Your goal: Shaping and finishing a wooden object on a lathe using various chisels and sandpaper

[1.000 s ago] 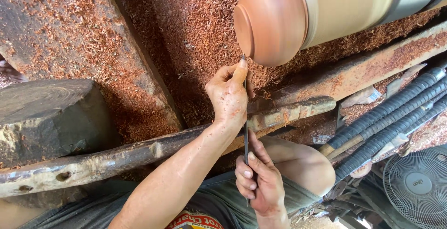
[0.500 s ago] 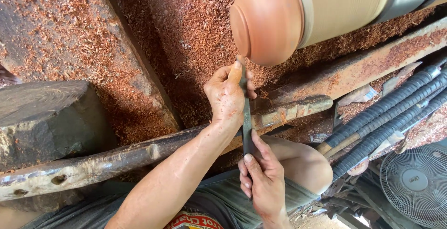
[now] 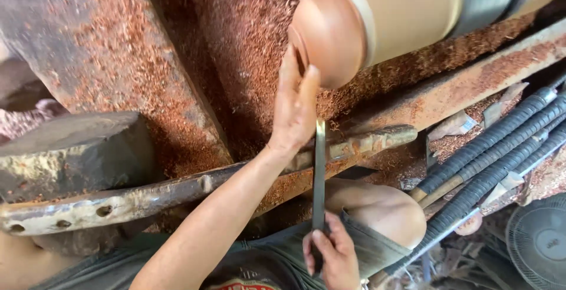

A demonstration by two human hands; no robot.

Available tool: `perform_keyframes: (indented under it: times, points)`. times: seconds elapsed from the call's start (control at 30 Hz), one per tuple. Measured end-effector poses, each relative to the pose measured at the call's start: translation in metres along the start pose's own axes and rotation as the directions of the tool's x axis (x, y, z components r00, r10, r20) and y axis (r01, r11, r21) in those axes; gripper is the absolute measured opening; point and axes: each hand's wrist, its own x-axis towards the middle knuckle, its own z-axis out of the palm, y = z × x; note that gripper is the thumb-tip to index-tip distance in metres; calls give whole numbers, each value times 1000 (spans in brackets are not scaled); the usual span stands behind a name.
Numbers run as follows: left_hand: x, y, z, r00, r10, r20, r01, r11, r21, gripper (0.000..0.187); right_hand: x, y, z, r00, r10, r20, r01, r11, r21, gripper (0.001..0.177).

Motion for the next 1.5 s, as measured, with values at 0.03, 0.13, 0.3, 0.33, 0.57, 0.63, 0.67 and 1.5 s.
perform_keyframes:
  times: [0.03,0.13,0.3,0.33,0.57,0.63,0.67,1.5]
  points:
    - [-3,-4,3,982,182,57,-186,979,81,84,-5,1,2,1000,9,11,-9,1000,-1,41]
    - [-18,-5,2,969,158,190,-201,951,233,92,-10,14,2,997,73,-18,-72,996,55,42]
    - [-24,23,-67,853,-280,440,-9,836,549,95,-16,18,23,988,2,-154,8,998,61,70]
    - [-30,40,-89,773,-358,524,-162,686,709,87,-20,11,32,970,-27,-240,6,996,-85,68]
    - [-23,51,-149,252,-968,17,-369,-80,926,55,53,186,-73,826,491,278,-375,846,-380,92]
    - [-14,60,-163,289,-956,45,-450,-94,888,66,33,76,39,865,461,197,-441,887,-138,78]
    - [-11,65,-171,322,-944,78,-505,-101,857,77,2,18,85,881,460,116,-470,878,92,71]
    - [103,116,-57,463,-883,75,355,262,897,59,1,-108,368,827,253,-502,-21,907,422,57]
